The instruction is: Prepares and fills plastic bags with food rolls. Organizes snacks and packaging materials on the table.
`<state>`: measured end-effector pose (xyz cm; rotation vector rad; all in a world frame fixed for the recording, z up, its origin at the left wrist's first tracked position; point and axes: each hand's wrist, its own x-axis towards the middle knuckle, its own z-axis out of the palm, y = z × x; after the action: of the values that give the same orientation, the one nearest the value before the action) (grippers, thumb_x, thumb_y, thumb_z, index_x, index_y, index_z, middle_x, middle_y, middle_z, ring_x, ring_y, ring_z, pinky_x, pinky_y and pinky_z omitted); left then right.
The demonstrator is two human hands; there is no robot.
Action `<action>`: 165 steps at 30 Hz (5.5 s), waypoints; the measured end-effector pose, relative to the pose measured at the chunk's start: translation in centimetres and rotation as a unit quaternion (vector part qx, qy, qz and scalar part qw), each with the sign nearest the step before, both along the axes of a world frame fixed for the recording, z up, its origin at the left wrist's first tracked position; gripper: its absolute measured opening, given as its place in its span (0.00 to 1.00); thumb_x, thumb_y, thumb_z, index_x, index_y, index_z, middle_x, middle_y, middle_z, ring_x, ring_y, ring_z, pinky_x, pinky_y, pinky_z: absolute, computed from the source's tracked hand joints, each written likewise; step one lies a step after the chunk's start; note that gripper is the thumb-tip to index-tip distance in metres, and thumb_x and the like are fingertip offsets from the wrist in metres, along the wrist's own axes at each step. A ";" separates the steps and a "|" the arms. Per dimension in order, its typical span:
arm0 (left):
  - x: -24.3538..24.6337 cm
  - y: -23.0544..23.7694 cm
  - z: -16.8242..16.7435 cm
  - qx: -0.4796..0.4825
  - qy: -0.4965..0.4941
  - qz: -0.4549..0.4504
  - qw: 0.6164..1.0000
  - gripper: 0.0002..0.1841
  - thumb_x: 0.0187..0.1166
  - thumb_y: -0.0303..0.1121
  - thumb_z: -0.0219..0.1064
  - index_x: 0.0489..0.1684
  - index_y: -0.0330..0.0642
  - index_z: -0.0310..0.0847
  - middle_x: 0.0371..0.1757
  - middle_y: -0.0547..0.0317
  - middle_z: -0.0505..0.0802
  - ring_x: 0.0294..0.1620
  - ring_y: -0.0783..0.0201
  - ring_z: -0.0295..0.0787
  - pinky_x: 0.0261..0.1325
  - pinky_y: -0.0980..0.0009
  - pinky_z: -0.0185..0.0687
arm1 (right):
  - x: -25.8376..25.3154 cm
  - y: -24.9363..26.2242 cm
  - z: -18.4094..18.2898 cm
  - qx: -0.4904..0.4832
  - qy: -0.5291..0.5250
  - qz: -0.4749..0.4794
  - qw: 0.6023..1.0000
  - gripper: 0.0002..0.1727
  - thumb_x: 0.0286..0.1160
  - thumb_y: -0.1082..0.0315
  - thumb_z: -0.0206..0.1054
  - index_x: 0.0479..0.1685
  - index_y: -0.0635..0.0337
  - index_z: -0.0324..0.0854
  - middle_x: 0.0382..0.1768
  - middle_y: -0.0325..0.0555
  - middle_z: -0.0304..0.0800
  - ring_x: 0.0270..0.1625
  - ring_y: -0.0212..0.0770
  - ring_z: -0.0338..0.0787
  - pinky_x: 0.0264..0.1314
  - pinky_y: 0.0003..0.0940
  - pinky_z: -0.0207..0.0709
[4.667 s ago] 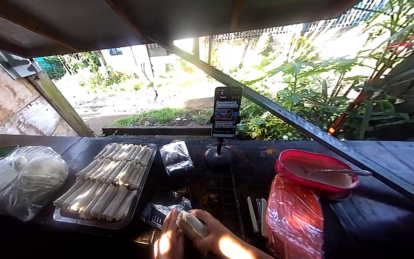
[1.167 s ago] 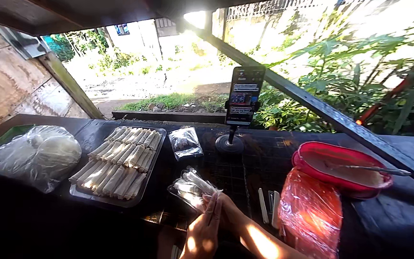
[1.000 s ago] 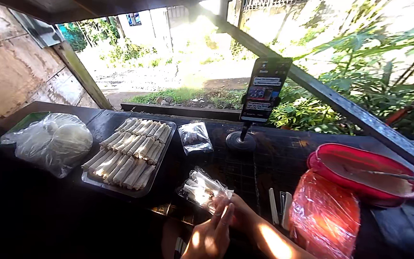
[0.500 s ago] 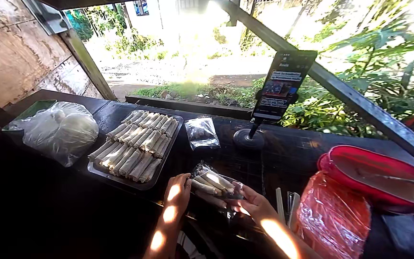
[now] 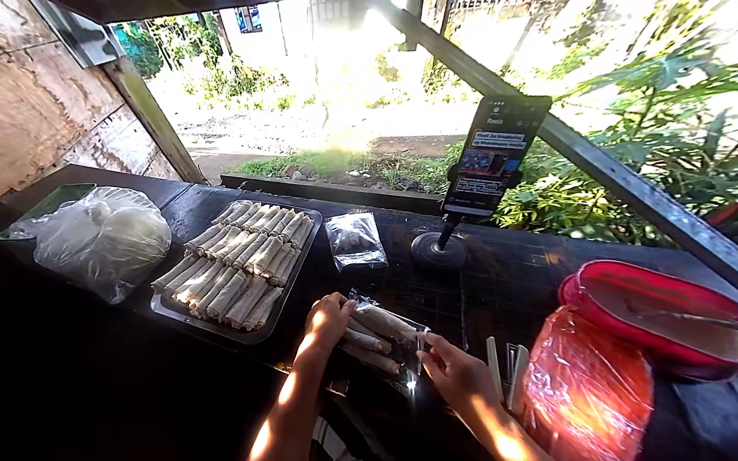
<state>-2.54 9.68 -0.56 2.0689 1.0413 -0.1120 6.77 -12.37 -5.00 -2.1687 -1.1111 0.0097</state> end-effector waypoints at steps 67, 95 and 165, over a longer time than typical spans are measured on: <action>-6.2 -12.4 -7.5 0.412 -0.216 0.088 0.881 0.12 0.65 0.27 0.73 0.43 0.31 0.91 0.52 0.36 0.92 0.44 0.49 0.96 0.44 0.63 0.92 | -1.5 3.5 -3.5 0.067 -0.245 0.187 0.949 0.17 0.62 0.57 0.69 0.48 0.52 0.90 0.54 0.51 0.93 0.62 0.56 0.90 0.63 0.52 0.80; -7.1 -15.2 -7.7 0.407 -0.260 0.064 0.873 0.09 0.67 0.24 0.64 0.39 0.29 0.88 0.28 0.49 0.93 0.25 0.59 0.93 0.31 0.70 0.89 | -2.7 6.4 -3.2 0.098 -0.243 0.169 0.950 0.05 0.65 0.67 0.69 0.32 0.55 0.89 0.41 0.48 0.95 0.50 0.52 0.95 0.53 0.51 0.83; -0.7 -12.0 -6.9 0.482 -0.181 -0.038 0.856 0.17 0.61 0.45 0.77 0.40 0.44 0.94 0.44 0.53 0.96 0.51 0.51 0.93 0.48 0.56 0.84 | 0.6 -0.9 -4.2 0.172 -0.103 0.144 0.969 0.05 0.62 0.76 0.61 0.31 0.58 0.80 0.33 0.45 0.87 0.37 0.36 0.89 0.42 0.20 0.82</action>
<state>-3.22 -2.36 -7.47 2.8424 0.8384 0.9093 7.34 -13.27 -9.15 -1.7160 -1.4238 -0.2644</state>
